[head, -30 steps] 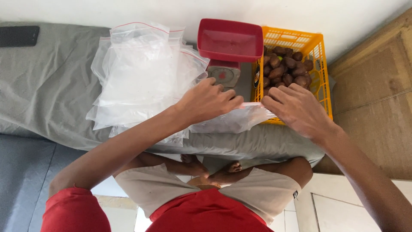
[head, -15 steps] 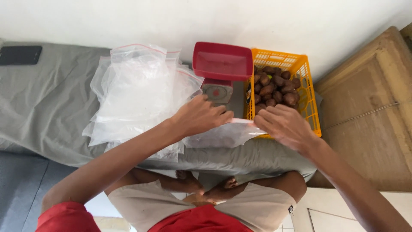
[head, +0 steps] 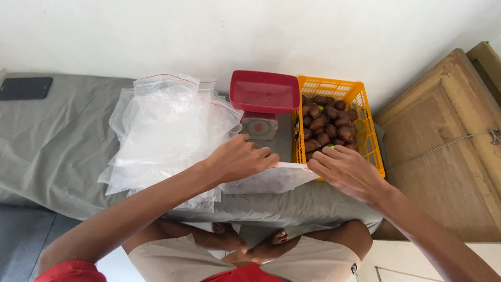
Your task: The person picks up fruit from a crate, places it on a scale, and then transfers it into a plastic bag before sealing it.
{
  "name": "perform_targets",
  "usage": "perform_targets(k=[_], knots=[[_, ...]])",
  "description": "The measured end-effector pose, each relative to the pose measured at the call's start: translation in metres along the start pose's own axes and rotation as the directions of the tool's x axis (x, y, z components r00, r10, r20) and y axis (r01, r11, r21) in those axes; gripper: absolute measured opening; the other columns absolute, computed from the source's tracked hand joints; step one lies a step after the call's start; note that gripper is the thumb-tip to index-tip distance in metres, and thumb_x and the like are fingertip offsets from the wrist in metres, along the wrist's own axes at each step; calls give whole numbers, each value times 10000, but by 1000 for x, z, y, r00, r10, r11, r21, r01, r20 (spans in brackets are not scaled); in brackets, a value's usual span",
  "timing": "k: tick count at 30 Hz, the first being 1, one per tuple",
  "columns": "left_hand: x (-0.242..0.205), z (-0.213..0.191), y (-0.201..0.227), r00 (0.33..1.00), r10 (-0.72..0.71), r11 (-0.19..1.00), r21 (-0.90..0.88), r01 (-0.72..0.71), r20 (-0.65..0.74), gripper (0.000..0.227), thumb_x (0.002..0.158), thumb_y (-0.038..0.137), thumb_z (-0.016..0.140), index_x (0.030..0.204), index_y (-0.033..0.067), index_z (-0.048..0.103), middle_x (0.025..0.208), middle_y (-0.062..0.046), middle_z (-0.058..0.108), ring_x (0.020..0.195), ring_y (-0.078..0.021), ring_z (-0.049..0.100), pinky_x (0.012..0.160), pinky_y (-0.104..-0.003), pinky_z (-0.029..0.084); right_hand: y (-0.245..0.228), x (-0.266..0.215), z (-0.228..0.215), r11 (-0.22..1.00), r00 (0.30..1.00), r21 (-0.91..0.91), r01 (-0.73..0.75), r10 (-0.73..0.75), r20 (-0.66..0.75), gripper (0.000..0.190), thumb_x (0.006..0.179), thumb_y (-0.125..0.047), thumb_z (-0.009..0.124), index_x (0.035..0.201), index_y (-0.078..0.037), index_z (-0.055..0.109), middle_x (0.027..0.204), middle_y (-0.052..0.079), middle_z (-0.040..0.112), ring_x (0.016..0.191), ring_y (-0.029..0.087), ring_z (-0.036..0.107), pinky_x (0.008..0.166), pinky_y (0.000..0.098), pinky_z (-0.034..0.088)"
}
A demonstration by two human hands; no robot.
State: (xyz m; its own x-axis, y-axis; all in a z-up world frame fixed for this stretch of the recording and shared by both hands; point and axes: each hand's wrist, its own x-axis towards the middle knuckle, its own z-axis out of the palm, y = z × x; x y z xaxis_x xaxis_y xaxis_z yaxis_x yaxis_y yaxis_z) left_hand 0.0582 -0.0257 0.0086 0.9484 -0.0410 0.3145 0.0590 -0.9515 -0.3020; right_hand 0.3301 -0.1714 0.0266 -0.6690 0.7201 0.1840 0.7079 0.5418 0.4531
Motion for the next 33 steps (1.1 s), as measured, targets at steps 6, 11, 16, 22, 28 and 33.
perform_targets(k=[6,11,16,22,28,33], knots=[[-1,3,0,1000,-11,1000,3,11,7,176,928,86,710,1026,201,621,842,-14,716,650,-249,764,672,-388,560,7,-3,7,997,987,-72,-10,-2,-163,315,1039,-199,593,737,-144,521,719,9,441,654,202,502,636,319,443],[-2,1,-4,1000,-27,1000,-2,27,14,160,925,86,705,1014,195,628,837,-14,721,622,-254,758,648,-388,550,11,-3,7,997,986,-76,28,-40,-161,271,1008,-216,627,754,-150,558,721,12,481,659,199,528,637,322,454],[-7,-5,-4,999,-29,998,59,30,-15,151,936,115,709,1004,209,613,797,1,699,584,-232,745,642,-365,552,7,-9,-3,998,997,10,-58,59,-59,222,1015,-193,604,806,-130,564,789,18,517,735,205,574,671,315,473],[-11,-9,-2,998,-36,998,43,34,42,217,934,125,720,1105,205,613,902,-9,736,670,-233,763,601,-357,567,21,-14,-19,996,981,1,-88,86,-174,375,1016,-255,648,694,-105,526,633,40,436,587,220,517,569,317,444],[-13,-13,-8,996,-73,996,59,70,42,292,906,132,737,1132,245,590,918,35,731,720,-204,770,610,-356,576,22,-22,3,999,975,9,-39,40,-219,385,1012,-236,651,671,-105,527,604,33,435,552,206,495,566,305,453],[-16,-11,-15,995,-94,995,40,93,39,155,997,206,648,1105,282,566,883,56,728,707,-184,763,619,-340,570,27,-28,19,1000,971,17,26,-22,-237,430,1006,-123,616,595,-110,487,591,21,371,512,203,421,542,310,436]])
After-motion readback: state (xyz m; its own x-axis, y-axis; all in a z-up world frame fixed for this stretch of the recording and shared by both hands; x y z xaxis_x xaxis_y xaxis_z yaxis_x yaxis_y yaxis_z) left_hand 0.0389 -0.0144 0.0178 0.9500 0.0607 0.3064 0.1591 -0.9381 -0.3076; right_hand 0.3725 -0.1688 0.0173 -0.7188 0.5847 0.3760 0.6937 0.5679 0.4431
